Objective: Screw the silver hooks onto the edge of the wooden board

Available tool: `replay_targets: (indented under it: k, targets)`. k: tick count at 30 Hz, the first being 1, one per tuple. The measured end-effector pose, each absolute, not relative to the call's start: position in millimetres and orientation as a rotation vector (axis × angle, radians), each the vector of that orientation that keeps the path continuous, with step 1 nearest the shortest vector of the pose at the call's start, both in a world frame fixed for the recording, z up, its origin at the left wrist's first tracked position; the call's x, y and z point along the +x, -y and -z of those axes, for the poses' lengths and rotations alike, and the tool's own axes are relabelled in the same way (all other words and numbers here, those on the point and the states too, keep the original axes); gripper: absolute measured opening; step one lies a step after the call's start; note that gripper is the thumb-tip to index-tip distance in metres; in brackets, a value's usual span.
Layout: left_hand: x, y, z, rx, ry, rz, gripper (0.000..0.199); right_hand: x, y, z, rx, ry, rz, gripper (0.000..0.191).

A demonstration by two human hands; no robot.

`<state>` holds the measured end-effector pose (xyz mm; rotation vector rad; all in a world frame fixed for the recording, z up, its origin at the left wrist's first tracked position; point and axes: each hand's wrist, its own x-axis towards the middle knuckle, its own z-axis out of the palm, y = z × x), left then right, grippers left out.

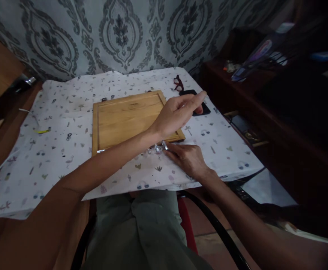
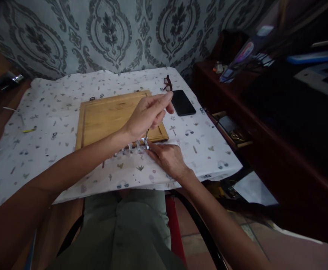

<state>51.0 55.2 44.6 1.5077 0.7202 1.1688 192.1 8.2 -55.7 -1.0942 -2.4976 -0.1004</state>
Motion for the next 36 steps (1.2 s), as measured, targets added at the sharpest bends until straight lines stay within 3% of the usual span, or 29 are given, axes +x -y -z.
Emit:
replay_targets:
  k: [7, 14, 25, 31, 36]
  targets:
    - [51, -42, -48, 1.465, -0.864, -1.380, 0.044, 194, -7, 54, -1.096, 2.509, 0.048, 0.048]
    - [51, -46, -41, 1.526, -0.750, -1.307, 0.051, 194, -7, 55, -1.094, 2.502, 0.026, 0.045]
    - [52, -47, -48, 1.558, -0.776, -1.254, 0.041, 194, -7, 56, -1.097, 2.482, 0.018, 0.044]
    - [41, -43, -65, 1.434, -0.767, -1.422, 0.043, 195, -6, 56, -1.135, 2.498, 0.014, 0.041]
    - [37, -43, -67, 1.406, -0.719, -1.357, 0.047, 195, -7, 58, -1.141, 2.489, 0.047, 0.040]
